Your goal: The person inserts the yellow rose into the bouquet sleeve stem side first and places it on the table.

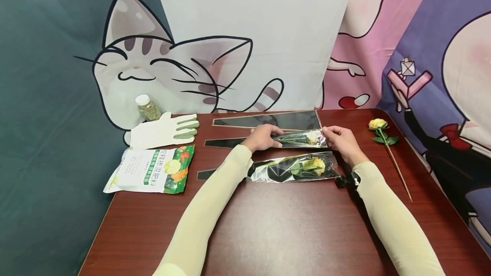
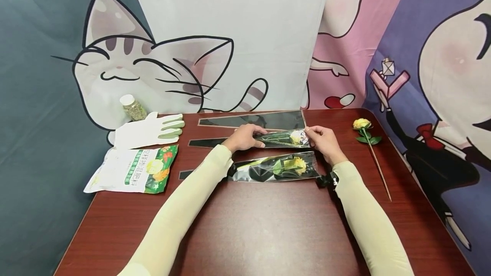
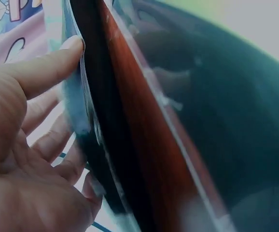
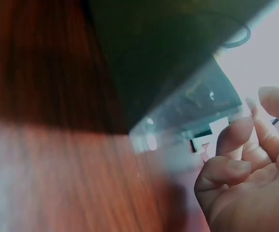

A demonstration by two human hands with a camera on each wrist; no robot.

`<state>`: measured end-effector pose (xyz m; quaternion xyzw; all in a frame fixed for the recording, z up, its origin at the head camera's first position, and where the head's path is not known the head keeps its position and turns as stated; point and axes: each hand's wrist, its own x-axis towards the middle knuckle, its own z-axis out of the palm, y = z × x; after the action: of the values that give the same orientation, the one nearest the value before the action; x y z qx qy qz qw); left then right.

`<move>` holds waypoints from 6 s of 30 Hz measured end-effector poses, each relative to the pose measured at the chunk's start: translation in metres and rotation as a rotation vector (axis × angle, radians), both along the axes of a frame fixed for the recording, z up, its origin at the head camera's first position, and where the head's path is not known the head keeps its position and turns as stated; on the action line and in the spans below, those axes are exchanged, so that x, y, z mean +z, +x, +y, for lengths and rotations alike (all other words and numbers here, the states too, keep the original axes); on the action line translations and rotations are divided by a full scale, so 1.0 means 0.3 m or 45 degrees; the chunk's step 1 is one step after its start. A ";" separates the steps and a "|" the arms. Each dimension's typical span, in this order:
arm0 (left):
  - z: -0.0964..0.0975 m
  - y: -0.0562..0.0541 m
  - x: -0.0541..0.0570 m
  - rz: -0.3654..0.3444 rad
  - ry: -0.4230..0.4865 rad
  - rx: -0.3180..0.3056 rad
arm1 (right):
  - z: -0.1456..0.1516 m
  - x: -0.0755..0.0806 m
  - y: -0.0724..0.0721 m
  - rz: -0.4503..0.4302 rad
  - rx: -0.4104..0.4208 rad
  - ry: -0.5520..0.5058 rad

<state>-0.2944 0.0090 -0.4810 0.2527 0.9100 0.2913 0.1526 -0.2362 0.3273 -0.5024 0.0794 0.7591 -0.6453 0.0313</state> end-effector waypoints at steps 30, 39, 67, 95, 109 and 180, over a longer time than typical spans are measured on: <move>-0.145 0.228 -0.022 0.128 -0.223 -0.421 | 0.030 0.040 0.278 0.083 0.179 0.384; -0.138 0.237 -0.018 0.105 -0.271 -0.412 | 0.033 0.038 0.283 0.171 0.198 0.378; -0.169 0.227 -0.007 0.037 -0.225 -0.399 | 0.056 0.112 0.204 0.072 0.226 0.533; -0.217 -0.038 0.070 0.148 0.126 -0.038 | 0.014 0.151 -0.105 0.262 0.107 0.476; -0.118 -0.173 0.054 0.125 0.118 0.035 | 0.022 0.124 -0.263 0.296 0.155 0.602; 0.132 -0.289 -0.045 0.008 -0.301 -0.065 | 0.025 0.020 -0.412 0.126 0.390 0.906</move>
<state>-0.3811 0.0485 -0.4945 0.2569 0.9317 0.1772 0.1860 -0.3598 0.3349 -0.4963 -0.0603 0.9392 -0.3326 0.0613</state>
